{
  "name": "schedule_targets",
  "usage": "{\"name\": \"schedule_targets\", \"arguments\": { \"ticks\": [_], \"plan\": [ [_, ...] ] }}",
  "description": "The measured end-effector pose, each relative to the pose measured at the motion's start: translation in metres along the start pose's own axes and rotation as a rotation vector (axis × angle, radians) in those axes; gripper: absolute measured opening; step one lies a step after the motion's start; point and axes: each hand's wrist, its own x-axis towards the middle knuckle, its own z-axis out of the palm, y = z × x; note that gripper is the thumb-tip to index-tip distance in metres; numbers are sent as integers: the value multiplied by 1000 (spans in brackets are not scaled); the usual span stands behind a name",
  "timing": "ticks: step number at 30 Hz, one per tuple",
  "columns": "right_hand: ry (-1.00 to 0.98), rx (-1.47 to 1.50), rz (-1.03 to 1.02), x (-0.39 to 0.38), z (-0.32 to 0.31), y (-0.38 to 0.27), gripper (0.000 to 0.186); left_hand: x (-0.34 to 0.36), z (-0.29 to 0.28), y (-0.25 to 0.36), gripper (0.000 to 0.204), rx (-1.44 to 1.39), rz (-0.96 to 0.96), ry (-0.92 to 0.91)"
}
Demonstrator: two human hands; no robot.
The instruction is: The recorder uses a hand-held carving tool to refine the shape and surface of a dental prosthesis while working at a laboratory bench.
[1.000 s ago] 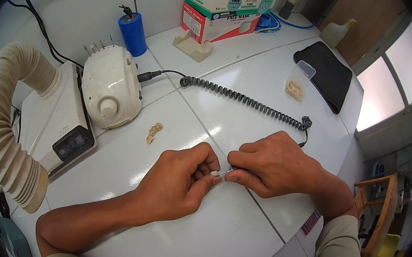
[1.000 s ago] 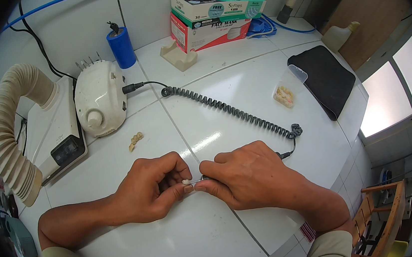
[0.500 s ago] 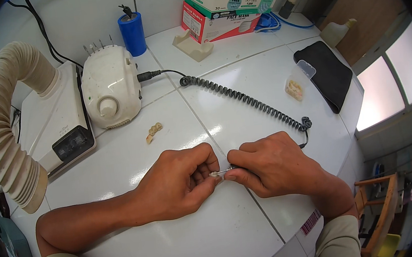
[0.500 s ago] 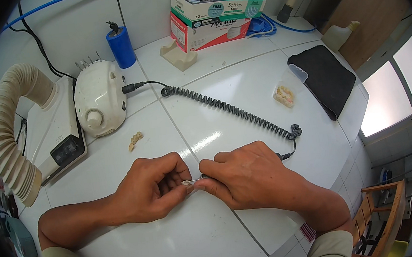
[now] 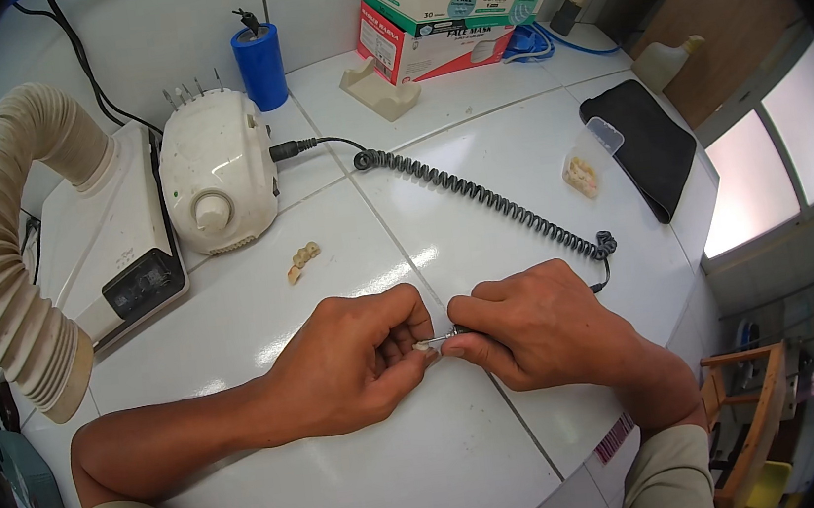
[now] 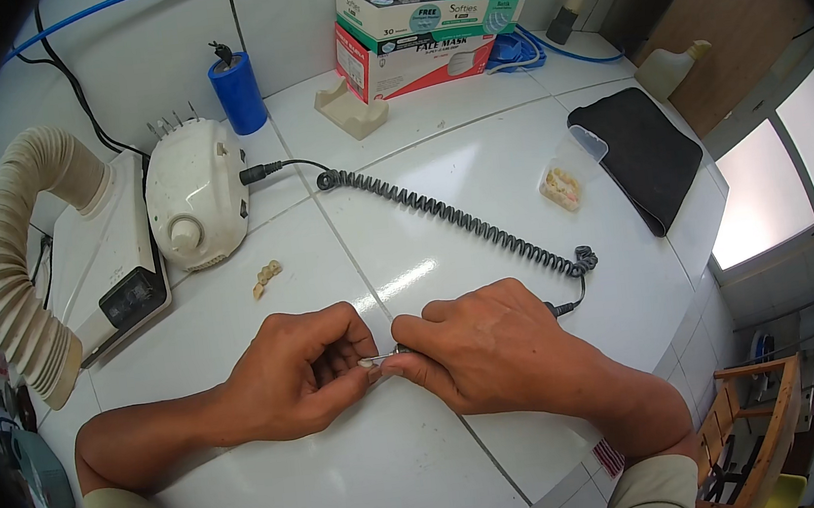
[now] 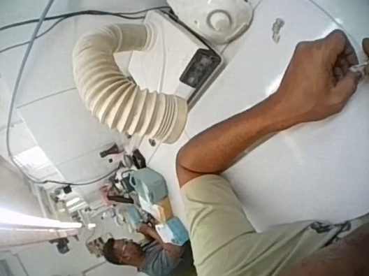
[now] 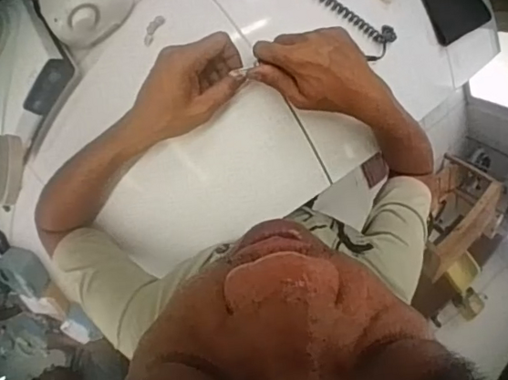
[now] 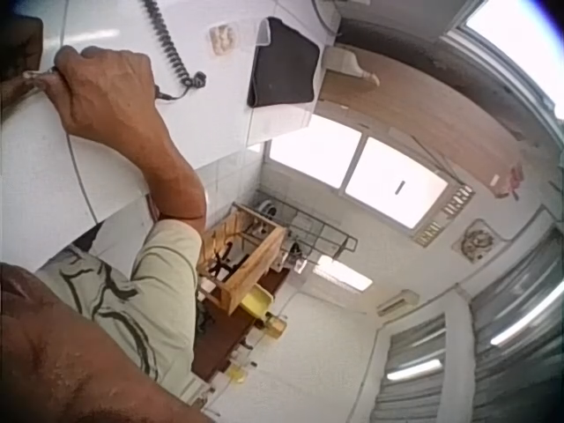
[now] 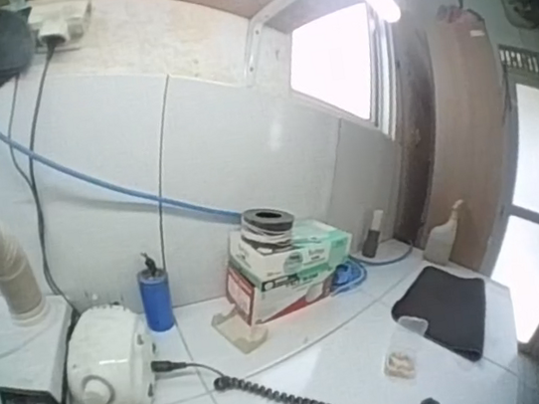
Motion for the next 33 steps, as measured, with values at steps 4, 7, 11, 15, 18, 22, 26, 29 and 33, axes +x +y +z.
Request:
{"name": "schedule_targets", "arguments": {
  "ticks": [4,7,11,15,18,22,26,29,33],
  "plan": [
    [-15,15,-7,1,-1,0,33,0,0,0,12,-5,-2,1],
    [7,6,-4,0,-1,-1,32,0,0,-1,13,-2,8,-3],
    [-5,16,-8,0,-1,0,32,0,0,1,13,3,-4,-11],
    [11,11,10,0,0,-2,32,-1,-2,1,13,-4,-9,-4],
    [-7,21,-23,0,-3,0,32,0,-1,1,14,9,6,-10],
    [-22,76,9,1,-6,6,39,0,-3,1,11,-4,3,-26],
    [23,163,15,-2,-11,10,35,0,2,-6,7,-121,8,-27],
    [26,163,18,-3,-14,9,30,0,1,2,6,-154,-53,-14],
    [15,152,12,-2,-11,9,31,0,-3,8,8,-137,-76,-45]
  ]
}}
